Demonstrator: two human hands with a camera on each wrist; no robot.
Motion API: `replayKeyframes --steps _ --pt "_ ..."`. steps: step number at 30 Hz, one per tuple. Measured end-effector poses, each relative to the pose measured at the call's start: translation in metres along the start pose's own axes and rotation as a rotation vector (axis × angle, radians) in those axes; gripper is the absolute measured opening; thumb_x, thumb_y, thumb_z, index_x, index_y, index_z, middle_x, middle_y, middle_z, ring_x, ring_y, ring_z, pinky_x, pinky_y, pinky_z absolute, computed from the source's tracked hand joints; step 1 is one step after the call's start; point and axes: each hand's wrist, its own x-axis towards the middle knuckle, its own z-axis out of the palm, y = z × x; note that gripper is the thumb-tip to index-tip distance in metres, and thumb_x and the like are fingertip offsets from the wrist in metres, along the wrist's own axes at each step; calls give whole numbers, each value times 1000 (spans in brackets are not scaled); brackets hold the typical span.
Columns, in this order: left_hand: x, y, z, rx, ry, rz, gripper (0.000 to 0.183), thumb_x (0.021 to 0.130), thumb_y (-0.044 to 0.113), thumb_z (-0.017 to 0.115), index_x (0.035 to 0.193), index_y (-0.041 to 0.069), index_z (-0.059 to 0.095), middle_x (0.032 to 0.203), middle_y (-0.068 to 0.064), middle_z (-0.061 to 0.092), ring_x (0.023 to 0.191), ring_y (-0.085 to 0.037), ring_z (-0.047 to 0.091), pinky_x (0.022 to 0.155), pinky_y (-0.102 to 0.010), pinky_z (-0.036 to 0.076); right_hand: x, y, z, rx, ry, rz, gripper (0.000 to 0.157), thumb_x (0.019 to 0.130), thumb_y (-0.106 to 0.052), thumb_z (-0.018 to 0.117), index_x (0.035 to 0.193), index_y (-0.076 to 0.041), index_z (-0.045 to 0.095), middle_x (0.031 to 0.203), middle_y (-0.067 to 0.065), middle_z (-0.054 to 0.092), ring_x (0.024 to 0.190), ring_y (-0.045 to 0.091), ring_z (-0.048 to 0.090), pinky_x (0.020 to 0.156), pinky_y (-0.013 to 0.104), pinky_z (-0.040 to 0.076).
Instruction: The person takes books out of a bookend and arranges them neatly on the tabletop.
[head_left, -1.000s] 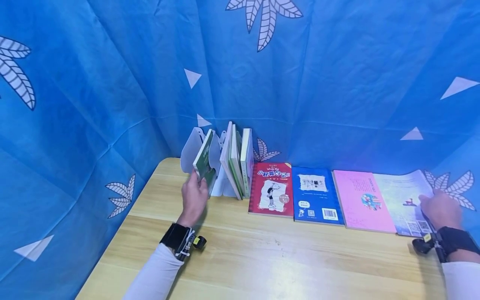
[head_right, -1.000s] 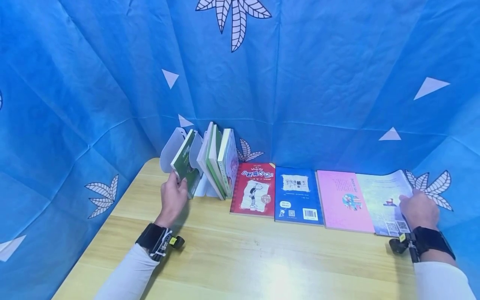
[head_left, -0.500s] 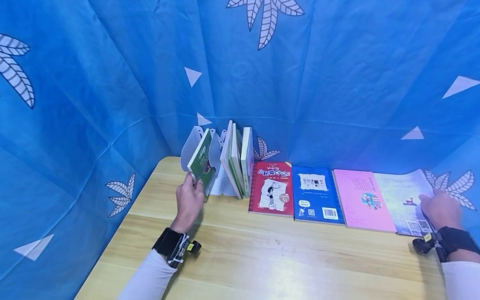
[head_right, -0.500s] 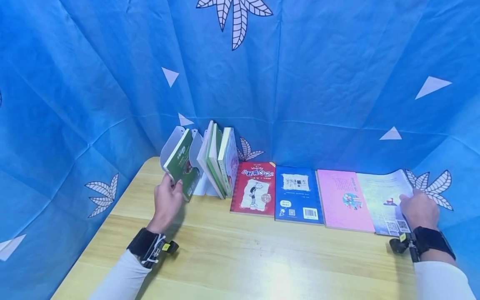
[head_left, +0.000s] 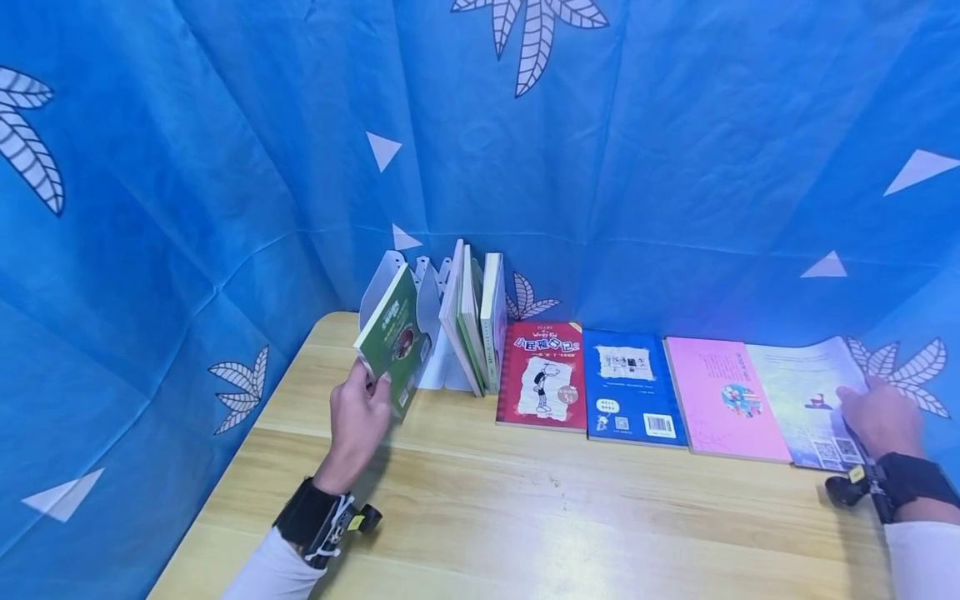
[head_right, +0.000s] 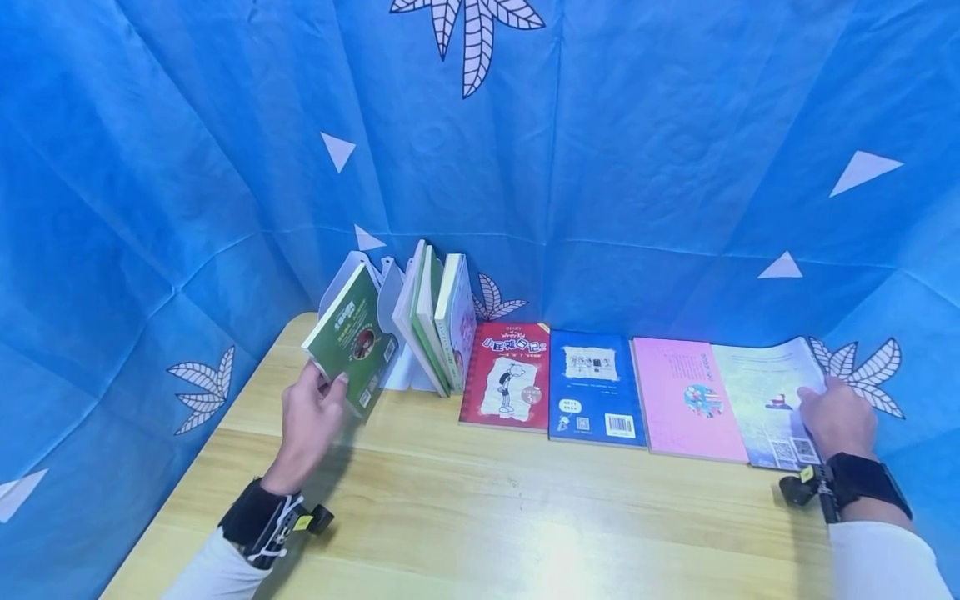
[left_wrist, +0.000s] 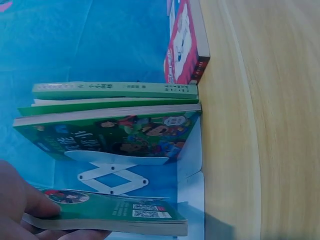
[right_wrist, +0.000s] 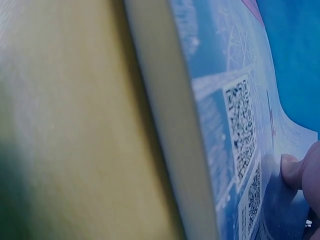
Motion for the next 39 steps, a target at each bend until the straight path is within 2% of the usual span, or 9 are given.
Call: replayKeyframes --steps 7,11,19,31,35,39 --pt "-7 6 -11 24 9 27 36 99 -2 59 134 -7 59 124 -34 69 110 -48 72 86 -61 64 1 6 -2 10 -13 -1 70 109 -29 42 150 22 16 147 52 26 133 70 29 111 77 34" --pt "-13 7 -16 46 14 26 33 98 -2 61 131 -9 61 121 -34 70 107 -48 73 84 -62 64 0 7 -2 5 -6 -24 71 109 -29 42 149 23 18 145 53 28 131 71 31 110 77 36" --pt "-22 8 -24 41 8 14 33 97 -5 61 129 -9 62 119 -33 72 103 -47 75 82 -58 64 -1 3 -2 18 -18 -4 70 110 -29 41 151 21 16 148 51 25 135 70 28 112 77 33" --pt "-32 21 -34 -8 -51 7 38 98 -5 60 136 -5 60 125 -31 70 110 -46 73 87 -58 63 -1 4 0 45 -35 22 71 110 -31 40 152 20 14 151 50 22 139 69 25 113 77 31" --pt "-37 23 -38 -21 -49 13 38 95 -8 62 133 -6 61 122 -31 72 106 -45 74 85 -54 65 0 5 1 50 -37 23 73 110 -33 40 152 20 13 151 50 21 139 69 25 114 77 30" --pt "-40 23 -41 -63 -66 5 38 95 -9 63 133 -4 62 121 -30 73 103 -42 76 82 -44 67 1 6 2 45 -40 18 73 111 -34 39 152 20 12 152 50 21 140 69 24 114 77 30"
